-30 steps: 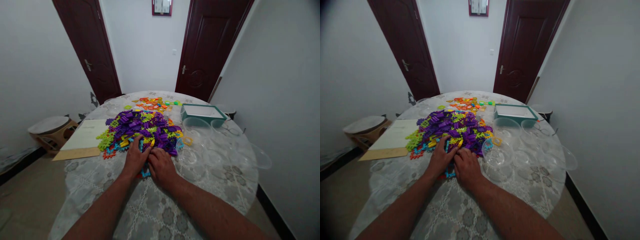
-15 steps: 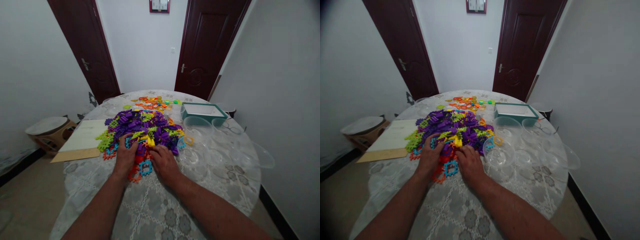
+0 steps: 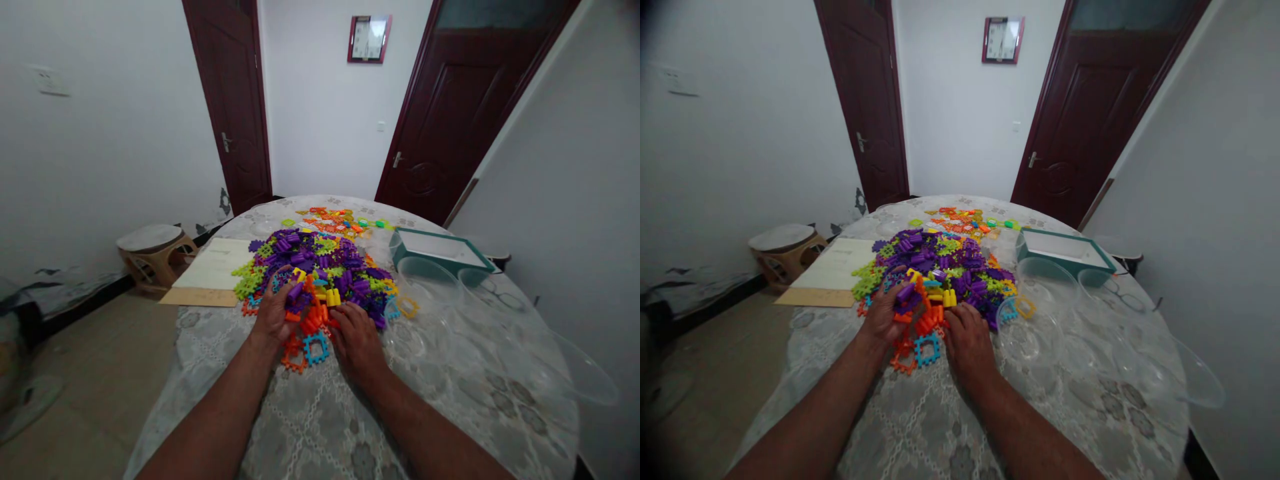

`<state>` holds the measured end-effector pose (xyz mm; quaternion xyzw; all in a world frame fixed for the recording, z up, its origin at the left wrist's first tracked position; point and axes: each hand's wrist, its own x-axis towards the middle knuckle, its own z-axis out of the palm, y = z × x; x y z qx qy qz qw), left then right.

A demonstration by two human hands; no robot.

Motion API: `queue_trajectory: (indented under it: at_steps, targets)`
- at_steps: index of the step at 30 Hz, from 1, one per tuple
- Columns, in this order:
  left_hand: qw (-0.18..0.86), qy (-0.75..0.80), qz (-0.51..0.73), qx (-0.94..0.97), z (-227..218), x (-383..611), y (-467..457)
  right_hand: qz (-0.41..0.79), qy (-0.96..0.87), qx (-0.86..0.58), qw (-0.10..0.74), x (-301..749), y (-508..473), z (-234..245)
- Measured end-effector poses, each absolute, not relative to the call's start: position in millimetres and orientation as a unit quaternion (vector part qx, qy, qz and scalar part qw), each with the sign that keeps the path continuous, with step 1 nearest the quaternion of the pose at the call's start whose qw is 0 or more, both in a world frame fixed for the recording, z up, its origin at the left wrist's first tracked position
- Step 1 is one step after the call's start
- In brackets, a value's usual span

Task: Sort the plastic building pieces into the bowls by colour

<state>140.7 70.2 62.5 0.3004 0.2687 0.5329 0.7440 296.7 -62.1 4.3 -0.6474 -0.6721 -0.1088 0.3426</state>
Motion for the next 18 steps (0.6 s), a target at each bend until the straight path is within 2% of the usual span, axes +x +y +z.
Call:
queue_trajectory:
  at_steps: [8, 13, 18]
  targets:
    - [0.809, 0.242, 0.507, 0.172, 82.0, 152.0, 80.7, -0.121, -0.673, -0.641, 0.349, 297.0, -60.8, -0.4]
    - [0.843, 0.217, 0.476, 0.128, 100.7, 172.7, 81.1, -0.117, -0.679, -0.612, 0.388, 298.1, -61.1, 3.0]
    - [0.855, 0.214, 0.459, 0.109, 89.8, 182.3, 74.1, -0.109, -0.676, -0.584, 0.437, 296.0, -66.7, 12.0]
